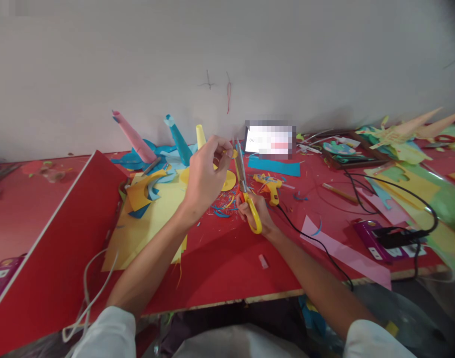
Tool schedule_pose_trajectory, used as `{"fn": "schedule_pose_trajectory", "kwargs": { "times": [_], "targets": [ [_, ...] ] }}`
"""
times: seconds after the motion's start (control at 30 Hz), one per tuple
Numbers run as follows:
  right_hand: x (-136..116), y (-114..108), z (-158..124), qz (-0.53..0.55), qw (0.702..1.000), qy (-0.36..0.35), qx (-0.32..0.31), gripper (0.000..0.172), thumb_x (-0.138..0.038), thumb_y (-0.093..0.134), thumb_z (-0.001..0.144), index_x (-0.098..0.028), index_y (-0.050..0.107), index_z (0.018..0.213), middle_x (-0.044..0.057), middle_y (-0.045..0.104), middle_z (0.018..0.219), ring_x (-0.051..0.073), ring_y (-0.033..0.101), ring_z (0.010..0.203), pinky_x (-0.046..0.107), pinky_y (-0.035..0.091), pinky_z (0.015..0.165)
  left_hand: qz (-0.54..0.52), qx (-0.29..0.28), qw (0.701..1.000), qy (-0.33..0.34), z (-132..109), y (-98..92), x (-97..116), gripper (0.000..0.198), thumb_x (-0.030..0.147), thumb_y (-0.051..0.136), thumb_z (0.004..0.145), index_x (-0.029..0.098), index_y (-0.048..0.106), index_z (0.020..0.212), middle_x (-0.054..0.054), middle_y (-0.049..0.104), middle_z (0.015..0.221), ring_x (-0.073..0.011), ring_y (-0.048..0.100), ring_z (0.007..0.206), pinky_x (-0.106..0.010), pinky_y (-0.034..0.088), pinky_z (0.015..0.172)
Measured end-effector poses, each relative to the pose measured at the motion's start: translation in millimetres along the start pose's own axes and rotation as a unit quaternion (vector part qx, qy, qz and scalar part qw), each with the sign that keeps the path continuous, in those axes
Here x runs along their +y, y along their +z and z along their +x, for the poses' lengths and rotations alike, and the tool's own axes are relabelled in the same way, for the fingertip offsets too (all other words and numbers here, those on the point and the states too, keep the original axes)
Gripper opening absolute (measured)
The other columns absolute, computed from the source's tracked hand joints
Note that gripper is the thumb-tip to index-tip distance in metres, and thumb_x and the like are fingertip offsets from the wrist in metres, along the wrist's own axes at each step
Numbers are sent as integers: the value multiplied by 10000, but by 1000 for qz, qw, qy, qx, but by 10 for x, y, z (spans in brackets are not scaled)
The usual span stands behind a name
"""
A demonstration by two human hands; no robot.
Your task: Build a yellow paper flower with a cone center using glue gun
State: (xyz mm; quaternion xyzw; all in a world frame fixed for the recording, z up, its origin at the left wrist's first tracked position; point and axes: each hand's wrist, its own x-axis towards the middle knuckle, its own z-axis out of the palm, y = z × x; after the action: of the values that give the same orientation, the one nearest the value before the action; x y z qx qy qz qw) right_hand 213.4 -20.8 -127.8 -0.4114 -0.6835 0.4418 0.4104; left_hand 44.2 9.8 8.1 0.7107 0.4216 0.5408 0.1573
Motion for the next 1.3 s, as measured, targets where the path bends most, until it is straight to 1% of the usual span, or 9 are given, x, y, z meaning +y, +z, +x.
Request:
{"fn": "schedule_pose_trajectory", "kwargs": {
  "times": [0.13, 0.47, 0.7, 0.8, 0.9, 1.0, 1.07, 1.2, 1.3],
  "targets": [
    [-15, 8, -9, 34, 999, -19, 23, 612, -835, 502, 922, -236, 506, 795, -39, 503, 581, 119, 462, 475, 268, 385, 495, 6, 7, 1000, 2, 5, -9, 7, 131, 89, 563, 946, 206, 622, 942, -6, 682, 875, -107, 615, 771, -260, 521, 737],
    [-75, -1, -19, 12, 999, 15, 35, 650, -880, 493, 872, -239, 518, 768, -30, 494, 561, 137, 463, 495, 278, 371, 485, 6, 25, 1000, 6, 29, -39, 15, 127, 108, 573, 961, 218, 629, 933, -8, 692, 883, -116, 619, 779, -272, 518, 759],
    [-54, 33, -17, 36, 998, 18, 48, 609, -831, 522, 883, -227, 584, 844, -24, 514, 590, 148, 476, 523, 275, 362, 483, -13, 26, 1000, 5, 32, -34, 0, 85, 164, 594, 985, 224, 627, 934, -5, 670, 883, -114, 615, 790, -286, 527, 775],
    [-62, 23, 21, 0, 996, 28, 81, 550, -770, 530, 907, -229, 572, 814, -14, 533, 603, 156, 493, 547, 278, 368, 508, -35, 37, 999, 5, 39, -103, 85, 64, 285, 628, 1014, 241, 631, 968, -13, 648, 889, -124, 617, 795, -301, 540, 748],
    [-85, 4, 62, -103, 989, 48, 99, 475, -683, 583, 919, -231, 556, 774, 9, 595, 634, 168, 545, 586, 280, 384, 549, -57, 65, 996, 13, 38, -264, 282, 175, 405, 692, 1003, 253, 614, 968, -21, 621, 912, -136, 617, 791, -317, 534, 696],
    [-145, 59, 44, -221, 972, 51, 61, 419, -635, 657, 909, -219, 619, 873, 44, 706, 726, 206, 649, 669, 291, 426, 609, -85, 112, 990, 31, -12, -415, 451, 157, 371, 705, 1006, 271, 597, 950, -5, 586, 915, -125, 592, 755, -331, 515, 687],
    [-206, 162, -10, -309, 950, 40, 21, 454, -635, 703, 892, -198, 659, 1004, 88, 771, 859, 255, 721, 781, 313, 459, 671, -86, 126, 987, 54, -88, -462, 442, 158, 360, 718, 999, 276, 601, 934, 4, 587, 886, -118, 564, 713, -330, 491, 659],
    [-350, 436, -139, -430, 898, 45, -80, 509, -629, 653, 952, -153, 668, 1133, 165, 792, 1031, 336, 768, 950, 349, 498, 715, -32, 110, 993, 38, -322, -490, 95, 200, 416, 744, 970, 256, 632, 925, 3, 628, 868, -118, 602, 767, -303, 529, 711],
    [-462, 596, -187, -452, 881, 13, -136, 458, -555, 619, 1004, -137, 645, 1187, 169, 777, 1076, 331, 763, 970, 364, 529, 736, -24, 113, 993, -17, -488, -522, -227, 257, 453, 757, 949, 228, 636, 922, 8, 618, 837, -105, 600, 748, -260, 526, 686]
  ]
}}
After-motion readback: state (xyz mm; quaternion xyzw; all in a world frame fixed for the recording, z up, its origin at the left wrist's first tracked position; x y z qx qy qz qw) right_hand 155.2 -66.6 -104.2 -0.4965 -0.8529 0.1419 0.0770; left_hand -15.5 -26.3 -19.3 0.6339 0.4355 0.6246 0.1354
